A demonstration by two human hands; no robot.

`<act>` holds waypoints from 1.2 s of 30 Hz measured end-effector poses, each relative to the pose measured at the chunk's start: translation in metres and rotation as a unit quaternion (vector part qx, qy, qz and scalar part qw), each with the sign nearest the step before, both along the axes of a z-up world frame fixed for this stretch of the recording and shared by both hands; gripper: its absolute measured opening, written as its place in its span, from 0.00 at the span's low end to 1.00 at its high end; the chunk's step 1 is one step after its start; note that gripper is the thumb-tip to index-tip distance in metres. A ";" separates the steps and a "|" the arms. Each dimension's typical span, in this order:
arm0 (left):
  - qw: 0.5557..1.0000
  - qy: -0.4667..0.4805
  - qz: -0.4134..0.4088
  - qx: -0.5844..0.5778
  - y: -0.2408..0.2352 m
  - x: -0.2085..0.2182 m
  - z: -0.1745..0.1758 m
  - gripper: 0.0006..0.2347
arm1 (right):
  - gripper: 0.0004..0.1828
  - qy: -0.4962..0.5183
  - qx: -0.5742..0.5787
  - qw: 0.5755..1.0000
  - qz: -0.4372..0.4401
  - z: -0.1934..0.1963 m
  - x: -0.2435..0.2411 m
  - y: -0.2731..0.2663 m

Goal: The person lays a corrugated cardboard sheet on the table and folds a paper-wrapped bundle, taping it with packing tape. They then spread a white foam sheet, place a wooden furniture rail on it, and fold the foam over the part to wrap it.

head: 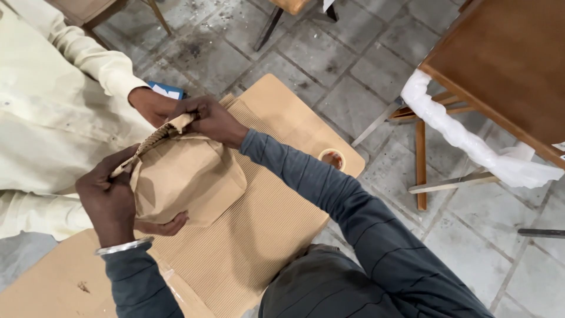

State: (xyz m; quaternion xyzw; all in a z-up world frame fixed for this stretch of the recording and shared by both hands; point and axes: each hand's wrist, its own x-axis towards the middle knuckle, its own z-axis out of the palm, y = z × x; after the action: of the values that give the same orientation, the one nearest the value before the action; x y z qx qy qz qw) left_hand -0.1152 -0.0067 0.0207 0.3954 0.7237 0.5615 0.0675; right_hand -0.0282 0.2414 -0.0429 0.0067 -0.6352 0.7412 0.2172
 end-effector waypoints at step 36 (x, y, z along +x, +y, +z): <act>0.927 0.374 -0.004 -0.024 -0.013 0.046 -0.006 0.27 | 0.62 -0.213 0.681 0.688 0.133 0.147 0.050 -0.041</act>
State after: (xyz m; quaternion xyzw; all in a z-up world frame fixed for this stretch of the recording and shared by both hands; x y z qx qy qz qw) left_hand -0.0693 -0.0194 0.0148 0.5781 0.7080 0.3552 -0.1959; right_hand 0.0218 0.2007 0.1045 0.0785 -0.9871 0.1078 -0.0889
